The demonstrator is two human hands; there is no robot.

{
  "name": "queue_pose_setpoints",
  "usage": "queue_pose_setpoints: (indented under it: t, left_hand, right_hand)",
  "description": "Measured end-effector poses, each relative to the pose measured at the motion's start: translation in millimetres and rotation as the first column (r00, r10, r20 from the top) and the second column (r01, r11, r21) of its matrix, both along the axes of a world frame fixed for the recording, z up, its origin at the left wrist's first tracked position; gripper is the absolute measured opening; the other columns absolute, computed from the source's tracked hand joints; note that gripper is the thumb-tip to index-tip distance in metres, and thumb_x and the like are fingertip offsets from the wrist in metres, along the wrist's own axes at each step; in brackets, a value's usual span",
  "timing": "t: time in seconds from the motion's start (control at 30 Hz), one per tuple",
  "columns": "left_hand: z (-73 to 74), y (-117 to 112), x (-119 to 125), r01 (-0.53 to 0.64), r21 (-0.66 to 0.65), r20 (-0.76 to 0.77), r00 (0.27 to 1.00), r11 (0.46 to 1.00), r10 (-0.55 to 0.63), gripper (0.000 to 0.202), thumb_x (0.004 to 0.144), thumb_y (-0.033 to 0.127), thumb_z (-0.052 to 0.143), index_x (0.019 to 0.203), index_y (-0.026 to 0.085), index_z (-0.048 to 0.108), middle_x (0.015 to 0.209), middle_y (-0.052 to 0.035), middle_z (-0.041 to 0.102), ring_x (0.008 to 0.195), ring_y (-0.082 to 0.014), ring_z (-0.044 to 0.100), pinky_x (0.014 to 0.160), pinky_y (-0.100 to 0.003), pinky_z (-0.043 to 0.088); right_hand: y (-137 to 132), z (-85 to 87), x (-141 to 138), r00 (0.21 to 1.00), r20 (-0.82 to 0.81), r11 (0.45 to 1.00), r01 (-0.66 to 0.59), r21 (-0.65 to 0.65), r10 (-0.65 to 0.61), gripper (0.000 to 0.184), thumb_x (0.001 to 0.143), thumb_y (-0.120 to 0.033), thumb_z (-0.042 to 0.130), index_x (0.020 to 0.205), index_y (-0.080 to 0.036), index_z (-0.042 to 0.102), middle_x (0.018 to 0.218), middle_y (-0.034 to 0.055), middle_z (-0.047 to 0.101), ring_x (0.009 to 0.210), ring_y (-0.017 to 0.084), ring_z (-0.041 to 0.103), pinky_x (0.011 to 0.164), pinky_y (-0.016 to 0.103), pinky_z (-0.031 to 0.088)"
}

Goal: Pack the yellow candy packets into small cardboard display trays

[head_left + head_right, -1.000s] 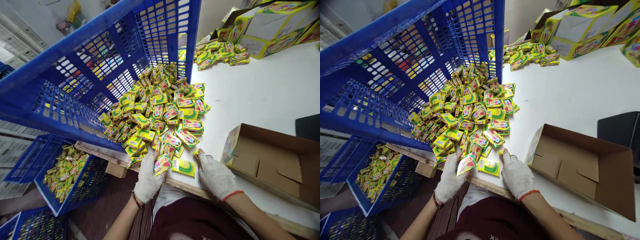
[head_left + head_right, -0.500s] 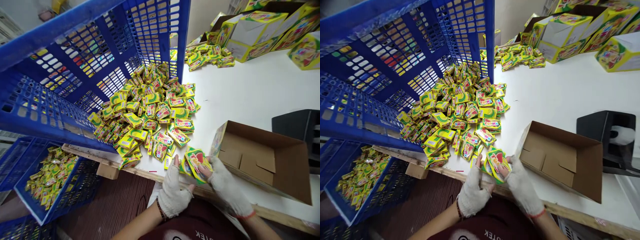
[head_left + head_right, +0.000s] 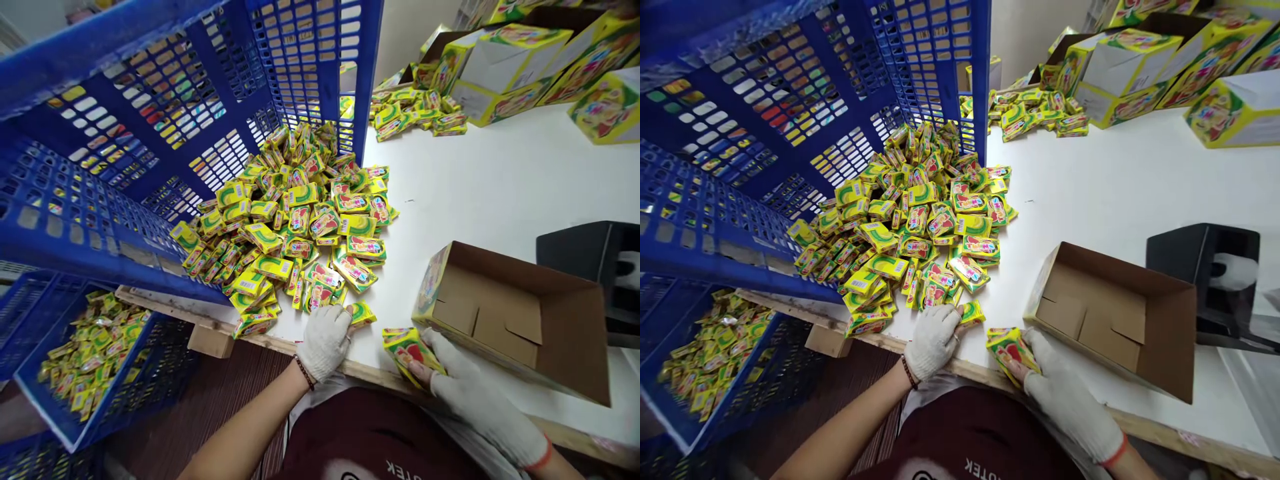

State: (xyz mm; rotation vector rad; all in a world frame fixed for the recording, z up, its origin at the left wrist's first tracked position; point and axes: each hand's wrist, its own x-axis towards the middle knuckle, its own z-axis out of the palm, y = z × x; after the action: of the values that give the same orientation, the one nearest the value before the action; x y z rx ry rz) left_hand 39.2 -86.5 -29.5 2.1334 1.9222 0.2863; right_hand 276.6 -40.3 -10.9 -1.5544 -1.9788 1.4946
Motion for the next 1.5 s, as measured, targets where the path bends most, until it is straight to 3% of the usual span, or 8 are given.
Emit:
queue_pose_setpoints:
  t: [0.17,0.33,0.53,0.63,0.9,1.07,1.23,1.5]
  left_hand:
    - [-10.7,5,8,-0.16,-0.072,0.169,0.971,0.985,0.17,0.03,0.087,0.024,0.065,0.116,0.019,0.062,0.109,-0.0108,0.064,0.105,-0.0285,0.059,0.091,-0.043,0.052]
    - [-6.9,1,19,-0.22,-0.094,0.315,0.918,0.971,0.239,0.019,0.097,0.019,0.046,0.101,0.021,0.064,0.089,0.0,0.068,0.082,-0.0144,0.064,0.074,-0.023,0.054]
    - [9.0,-2,-7,-0.419,0.055,0.294,0.874,0.906,0.386,0.029,0.091,0.013,0.05,0.117,0.018,0.062,0.122,-0.0126,0.062,0.117,-0.0249,0.059,0.098,-0.037,0.052]
    - [16.8,8,-28,-0.536,0.051,0.081,0.843,0.842,0.532,0.054,0.087,0.014,0.058,0.14,0.017,0.048,0.141,-0.0163,0.051,0.133,-0.033,0.047,0.101,-0.044,0.051]
    - [28.5,14,-23,-0.406,-0.051,-0.252,0.889,0.912,0.382,0.052,0.091,0.023,0.059,0.142,0.026,0.048,0.147,-0.01,0.048,0.115,-0.0294,0.059,0.089,-0.039,0.056]
    - [35.7,25,-25,-0.404,-0.162,-0.113,0.914,0.9,0.39,0.063,0.085,0.014,0.062,0.144,0.025,0.042,0.135,-0.0114,0.058,0.093,-0.0247,0.064,0.079,-0.036,0.052]
    - [27.0,29,-31,-0.391,-0.227,0.131,0.895,0.892,0.426,0.013,0.091,0.018,0.052,0.099,0.022,0.063,0.097,-0.0038,0.068,0.093,-0.0202,0.062,0.081,-0.029,0.046]
    - [4.1,10,-22,-0.32,-0.258,0.139,0.921,0.912,0.363,0.011,0.088,0.015,0.053,0.082,0.019,0.06,0.078,-0.0003,0.064,0.071,-0.0149,0.059,0.063,-0.024,0.042]
  right_hand:
    - [-1,3.8,-27,0.831,-0.436,0.894,0.149,-0.422,-0.345,0.069,0.074,-0.07,0.066,0.122,-0.022,0.063,0.115,0.0158,0.073,0.103,0.032,0.069,0.093,0.047,0.057]
    - [-9,-0.5,-55,0.674,-0.558,0.829,0.147,-0.539,-0.483,0.068,0.075,-0.074,0.064,0.12,-0.023,0.063,0.113,0.0154,0.073,0.101,0.032,0.07,0.092,0.049,0.057]
    - [2,5.8,-42,0.865,-0.379,0.916,0.196,-0.349,-0.33,0.08,0.063,-0.063,0.081,0.126,-0.021,0.059,0.118,0.0162,0.071,0.101,0.033,0.07,0.09,0.048,0.058]
    - [7,7.5,-35,0.836,-0.435,0.896,0.138,-0.422,-0.334,0.085,0.062,-0.068,0.08,0.13,-0.021,0.058,0.122,0.0178,0.07,0.104,0.034,0.069,0.092,0.05,0.057]
    - [-8,-4.3,-64,0.636,-0.587,0.719,-0.071,-0.692,-0.502,0.077,0.062,-0.062,0.084,0.124,-0.02,0.067,0.115,0.0172,0.073,0.111,0.035,0.067,0.105,0.053,0.048]
    - [-9,-22.7,-70,0.63,-0.613,0.736,-0.095,-0.67,-0.477,0.069,0.064,-0.06,0.083,0.118,-0.018,0.069,0.11,0.0165,0.075,0.112,0.035,0.067,0.104,0.052,0.049]
    - [-4,-26.3,-64,0.688,-0.629,0.808,-0.103,-0.58,-0.363,0.068,0.066,-0.063,0.079,0.118,-0.02,0.069,0.112,0.0162,0.074,0.109,0.035,0.068,0.101,0.052,0.051]
    - [-5,-30.3,-83,0.725,-0.613,0.829,-0.107,-0.549,-0.313,0.075,0.067,-0.073,0.071,0.119,-0.019,0.065,0.113,0.0169,0.073,0.108,0.035,0.067,0.096,0.052,0.053]
